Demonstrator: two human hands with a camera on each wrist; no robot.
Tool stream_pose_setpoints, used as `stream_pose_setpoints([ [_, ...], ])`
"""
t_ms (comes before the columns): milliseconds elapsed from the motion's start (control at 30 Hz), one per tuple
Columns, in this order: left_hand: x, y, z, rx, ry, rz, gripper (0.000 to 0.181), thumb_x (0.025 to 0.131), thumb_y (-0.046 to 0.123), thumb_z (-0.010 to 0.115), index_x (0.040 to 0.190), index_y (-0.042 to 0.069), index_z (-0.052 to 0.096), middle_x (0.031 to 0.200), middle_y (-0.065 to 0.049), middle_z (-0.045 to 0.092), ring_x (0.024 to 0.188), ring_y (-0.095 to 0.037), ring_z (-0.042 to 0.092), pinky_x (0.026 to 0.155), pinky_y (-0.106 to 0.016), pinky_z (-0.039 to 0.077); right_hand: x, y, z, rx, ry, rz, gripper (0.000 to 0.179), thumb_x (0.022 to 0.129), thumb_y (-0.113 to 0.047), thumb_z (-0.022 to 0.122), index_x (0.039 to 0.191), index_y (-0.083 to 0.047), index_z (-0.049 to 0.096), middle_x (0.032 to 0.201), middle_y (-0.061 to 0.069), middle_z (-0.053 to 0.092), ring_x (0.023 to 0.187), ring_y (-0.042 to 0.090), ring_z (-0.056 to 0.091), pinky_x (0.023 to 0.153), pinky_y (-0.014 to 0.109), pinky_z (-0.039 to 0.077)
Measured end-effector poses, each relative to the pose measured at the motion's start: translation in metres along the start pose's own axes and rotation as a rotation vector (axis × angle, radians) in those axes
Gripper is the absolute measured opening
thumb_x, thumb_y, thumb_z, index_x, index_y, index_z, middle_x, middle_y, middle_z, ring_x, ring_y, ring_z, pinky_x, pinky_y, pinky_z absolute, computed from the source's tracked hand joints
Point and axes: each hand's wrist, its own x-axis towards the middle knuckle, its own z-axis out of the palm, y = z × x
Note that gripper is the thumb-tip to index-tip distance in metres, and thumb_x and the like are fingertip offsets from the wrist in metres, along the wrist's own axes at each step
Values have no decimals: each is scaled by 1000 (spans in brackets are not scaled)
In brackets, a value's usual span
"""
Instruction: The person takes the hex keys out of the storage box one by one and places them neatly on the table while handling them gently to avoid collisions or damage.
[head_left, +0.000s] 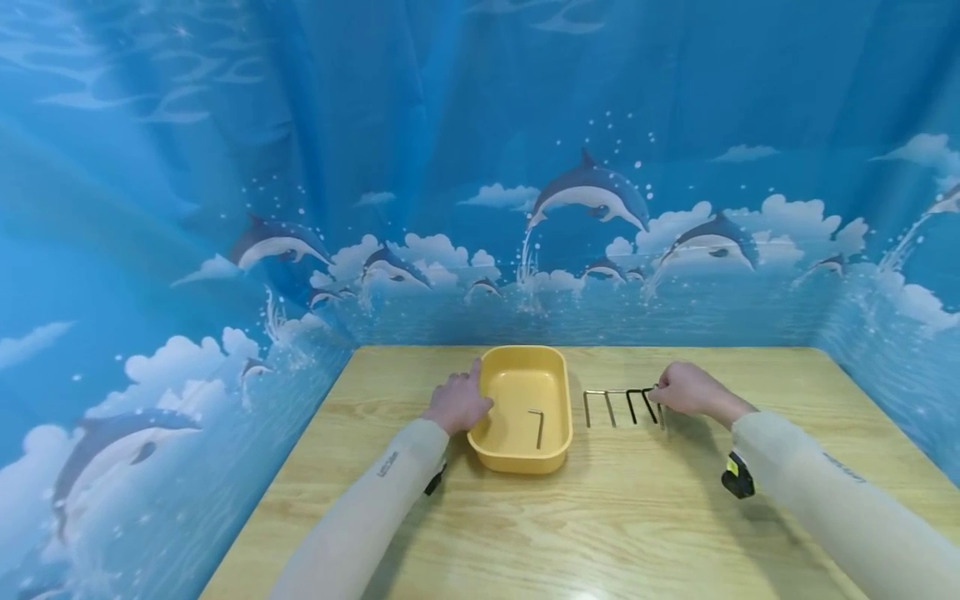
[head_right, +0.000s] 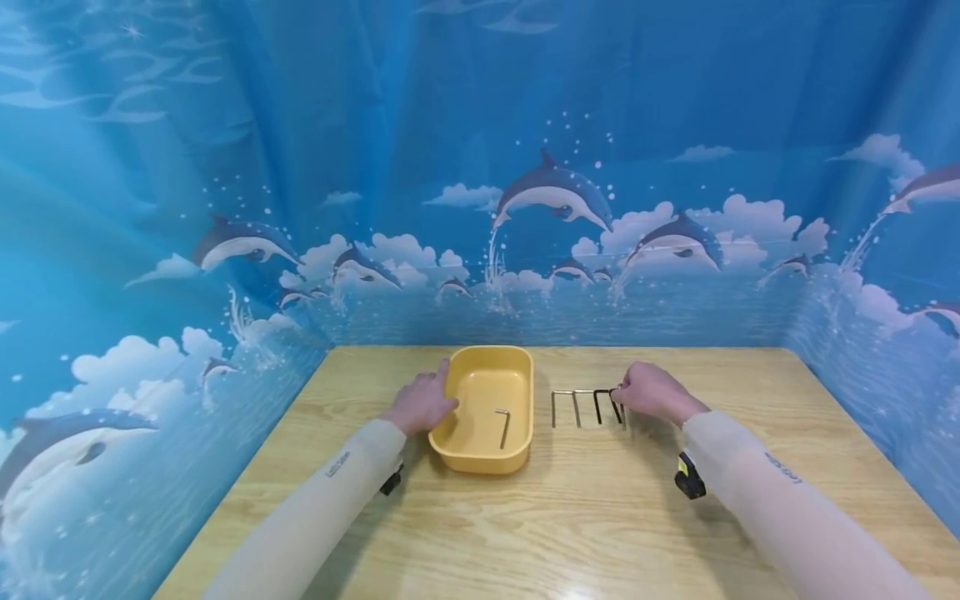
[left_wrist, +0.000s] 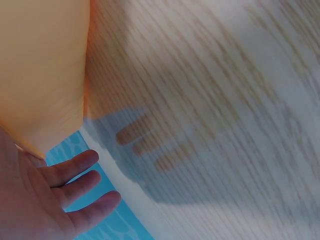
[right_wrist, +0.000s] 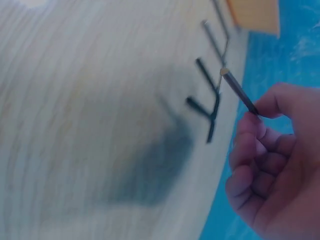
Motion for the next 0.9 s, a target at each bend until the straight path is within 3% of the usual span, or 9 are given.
stream_pose_setpoints([
  [367, -4, 2, -4, 1, -4, 5, 81, 99, 40, 55, 163, 16, 12, 150, -20, 49, 139, -38, 45, 110, -58, 41, 0, 28, 8, -59, 6, 62, 45, 94, -20, 59, 53, -23, 40, 49, -9, 27, 45, 8, 24, 48, 26, 31],
  [900, -1, 0, 1, -4, 11, 1, 81, 98, 41, 56, 163, 16, 13, 151, -20, 48, 139, -38, 45, 111, -58, 39, 4, 27, 17, -151, 56, 102, 39, 94, -15, 54, 56, -18, 50, 48, -7, 35, 44, 10, 36, 48, 26, 34],
])
